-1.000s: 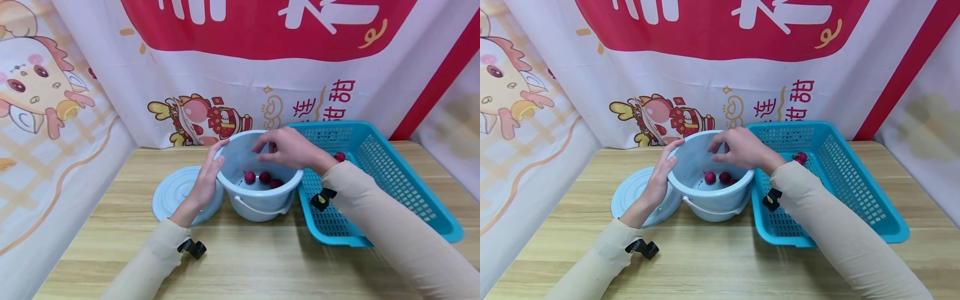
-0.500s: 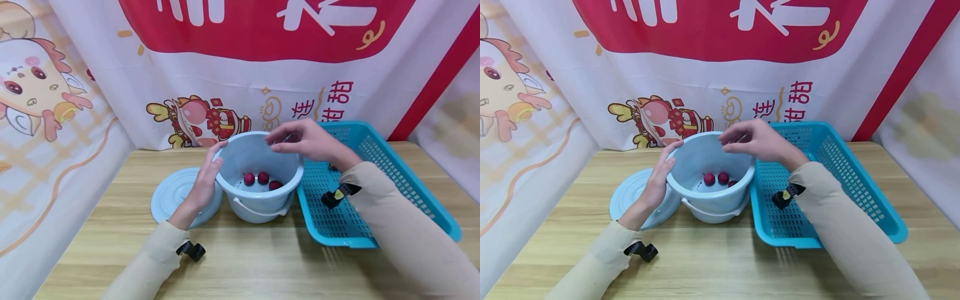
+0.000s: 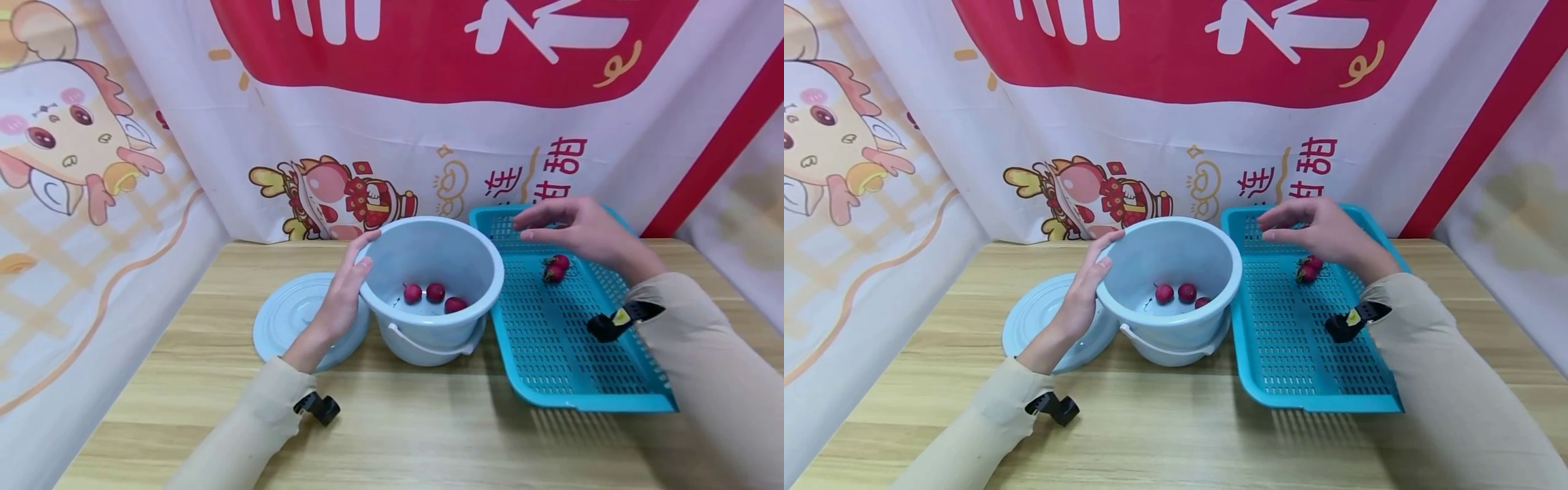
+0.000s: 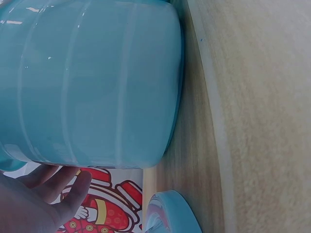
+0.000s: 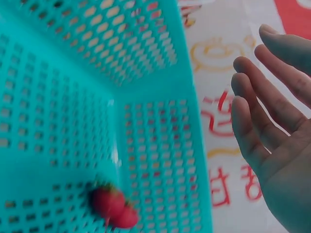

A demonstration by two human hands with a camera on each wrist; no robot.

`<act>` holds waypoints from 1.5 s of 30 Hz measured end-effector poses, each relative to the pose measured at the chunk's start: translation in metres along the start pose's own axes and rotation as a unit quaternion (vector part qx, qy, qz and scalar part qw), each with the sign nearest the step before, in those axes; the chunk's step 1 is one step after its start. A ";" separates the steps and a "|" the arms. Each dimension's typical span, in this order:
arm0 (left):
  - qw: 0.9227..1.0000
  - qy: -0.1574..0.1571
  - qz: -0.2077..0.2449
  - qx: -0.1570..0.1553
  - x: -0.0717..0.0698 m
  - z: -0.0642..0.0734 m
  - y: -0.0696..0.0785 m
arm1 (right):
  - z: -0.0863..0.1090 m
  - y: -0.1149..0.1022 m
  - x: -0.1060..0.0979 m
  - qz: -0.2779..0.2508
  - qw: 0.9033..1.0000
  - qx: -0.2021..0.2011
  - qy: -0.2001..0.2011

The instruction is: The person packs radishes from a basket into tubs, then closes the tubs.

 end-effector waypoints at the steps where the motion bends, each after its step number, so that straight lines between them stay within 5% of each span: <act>1: 1.000 0.000 0.001 -0.001 0.000 0.000 0.000 | 0.000 0.006 -0.002 -0.004 1.000 0.005 -0.002; 7: 1.000 0.000 -0.001 -0.001 -0.002 0.001 0.000 | -0.005 0.033 -0.007 -0.024 0.998 0.052 -0.022; 24: 1.000 -0.002 -0.003 -0.004 0.001 0.000 0.000 | -0.008 0.092 -0.009 0.037 0.987 0.132 -0.087; 45: 1.000 -0.002 -0.004 -0.007 0.000 0.000 0.000 | -0.013 0.105 -0.001 0.089 0.981 0.140 -0.105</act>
Point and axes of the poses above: each hand's wrist, its own z-axis away from the middle knuckle, its own x-axis out of the palm, y = z × x, the point moved 3 cm from there along -z, towards the middle knuckle, and after that the axes turned 5 degrees about x, right-handed, at the moved point
